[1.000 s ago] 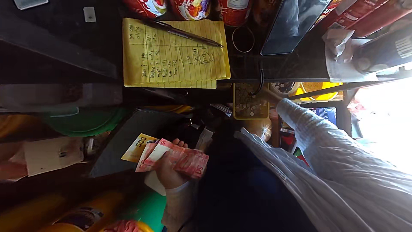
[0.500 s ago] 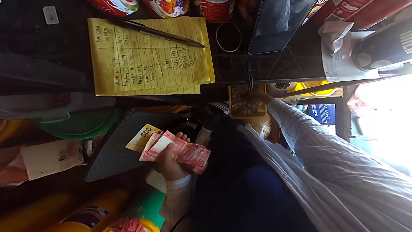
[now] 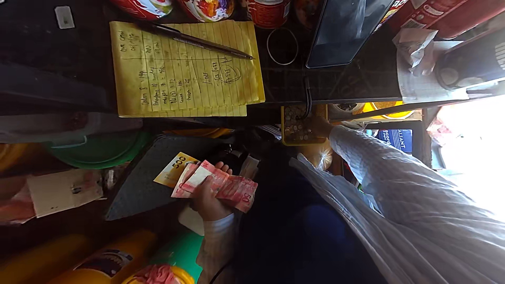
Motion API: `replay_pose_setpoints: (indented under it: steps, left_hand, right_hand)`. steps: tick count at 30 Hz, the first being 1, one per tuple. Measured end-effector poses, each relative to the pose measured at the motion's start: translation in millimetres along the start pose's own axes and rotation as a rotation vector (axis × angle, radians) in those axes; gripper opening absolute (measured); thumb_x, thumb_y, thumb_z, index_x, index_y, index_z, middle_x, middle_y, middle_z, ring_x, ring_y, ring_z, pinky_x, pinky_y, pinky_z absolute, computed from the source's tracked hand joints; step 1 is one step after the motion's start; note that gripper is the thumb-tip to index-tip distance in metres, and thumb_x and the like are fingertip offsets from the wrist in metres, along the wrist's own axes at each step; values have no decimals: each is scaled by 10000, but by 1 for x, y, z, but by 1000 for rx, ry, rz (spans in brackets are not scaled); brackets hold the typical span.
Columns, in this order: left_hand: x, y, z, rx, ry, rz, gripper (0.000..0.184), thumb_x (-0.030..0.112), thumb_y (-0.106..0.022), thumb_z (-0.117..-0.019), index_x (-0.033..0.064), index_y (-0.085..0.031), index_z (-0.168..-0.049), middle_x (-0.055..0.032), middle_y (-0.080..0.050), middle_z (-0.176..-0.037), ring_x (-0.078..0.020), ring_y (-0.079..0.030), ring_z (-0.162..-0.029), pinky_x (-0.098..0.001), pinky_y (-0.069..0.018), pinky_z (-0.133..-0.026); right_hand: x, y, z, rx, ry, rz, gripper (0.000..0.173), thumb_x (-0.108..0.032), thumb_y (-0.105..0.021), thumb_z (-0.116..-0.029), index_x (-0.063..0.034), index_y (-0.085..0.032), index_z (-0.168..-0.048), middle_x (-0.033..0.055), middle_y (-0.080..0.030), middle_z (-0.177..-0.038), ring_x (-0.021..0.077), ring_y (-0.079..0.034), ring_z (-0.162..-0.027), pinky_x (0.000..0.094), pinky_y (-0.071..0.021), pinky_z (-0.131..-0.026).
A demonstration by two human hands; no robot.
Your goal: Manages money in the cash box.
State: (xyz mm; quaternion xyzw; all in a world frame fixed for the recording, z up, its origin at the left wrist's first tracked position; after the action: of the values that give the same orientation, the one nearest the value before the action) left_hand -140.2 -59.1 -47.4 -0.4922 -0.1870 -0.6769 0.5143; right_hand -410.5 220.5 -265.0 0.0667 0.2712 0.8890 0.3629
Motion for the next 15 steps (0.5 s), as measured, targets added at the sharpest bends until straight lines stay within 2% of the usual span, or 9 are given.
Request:
replay_pose_setpoints:
  steps: [3, 4, 6, 8, 10, 12, 13, 15]
  left_hand:
    - [-1, 1, -1, 12, -11, -16, 251, 65, -307, -1010, 22, -498, -1167, -101, -752, -1054, -198, -750, -940, -358, -626, -841]
    - [-2, 1, 0, 17, -11, -16, 250, 65, -308, -1013, 21, -497, -1171, -104, -750, -1058, -201, -750, -942, -361, -624, -846]
    - [-1, 0, 2, 29, -4, -22, 251, 69, -310, -1009, 22, -489, -1179, -108, -746, -1056, -202, -748, -947, -361, -623, -851]
    - [-2, 0, 2, 34, -1, -35, 254, 75, -314, -1006, 20, -479, -1191, -107, -741, -1058, -197, -744, -949, -359, -623, -843]
    - [-4, 0, 0, 23, -9, -45, 254, 76, -317, -1005, 19, -495, -1177, -105, -747, -1052, -196, -746, -949, -360, -623, -843]
    - [-4, -2, -1, 5, -19, -48, 252, 79, -316, -1005, 27, -506, -1162, -96, -753, -1046, -194, -749, -950, -358, -624, -848]
    - [-4, -3, -1, 3, -18, -42, 253, 79, -316, -1005, 28, -508, -1161, -96, -754, -1042, -194, -750, -949, -358, -625, -848]
    - [-4, -3, 0, 5, -16, -29, 256, 78, -319, -1004, 28, -512, -1163, -96, -757, -1045, -195, -750, -951, -355, -623, -847]
  right_hand:
    - [12, 10, -9, 76, 4, -119, 341, -170, -623, -998, -78, -648, -1325, 246, -633, -1308, 473, -603, -1204, 675, -494, -942]
    - [17, 22, -8, 111, -33, -245, 327, -218, -614, -1016, -50, -668, -1290, 251, -638, -1309, 467, -594, -1232, 684, -472, -977]
    - [34, 46, -11, 311, -99, -500, 386, -272, -637, -1008, -38, -657, -1314, 255, -628, -1339, 455, -560, -1291, 694, -414, -1056]
    - [49, 51, -27, 450, -103, -484, 387, -286, -610, -1010, -111, -638, -1354, 201, -610, -1394, 406, -532, -1344, 686, -396, -1085]
    - [49, 44, -33, 407, -94, -342, 373, -236, -598, -1007, -102, -634, -1353, 201, -600, -1407, 415, -517, -1354, 699, -392, -1078]
    - [38, 30, -30, 258, -98, -179, 413, -142, -671, -937, -20, -631, -1329, 263, -585, -1385, 481, -496, -1338, 729, -374, -1063]
    - [32, 21, -29, 180, -108, -116, 422, -119, -688, -927, 7, -625, -1325, 279, -592, -1363, 497, -505, -1320, 723, -366, -1078]
    - [24, 7, -35, 116, -109, -5, 344, -79, -682, -917, 19, -659, -1246, 252, -648, -1270, 470, -575, -1239, 674, -419, -1056]
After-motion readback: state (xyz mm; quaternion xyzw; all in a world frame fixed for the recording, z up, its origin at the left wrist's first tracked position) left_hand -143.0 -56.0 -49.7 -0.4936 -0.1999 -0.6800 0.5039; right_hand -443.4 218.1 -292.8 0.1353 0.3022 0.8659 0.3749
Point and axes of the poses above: each hand's wrist, its own z-axis away from the middle knuckle, its own y-axis out of the back of the hand, x = y × z, the point moved 7 cm from there along -z, towards the middle knuckle
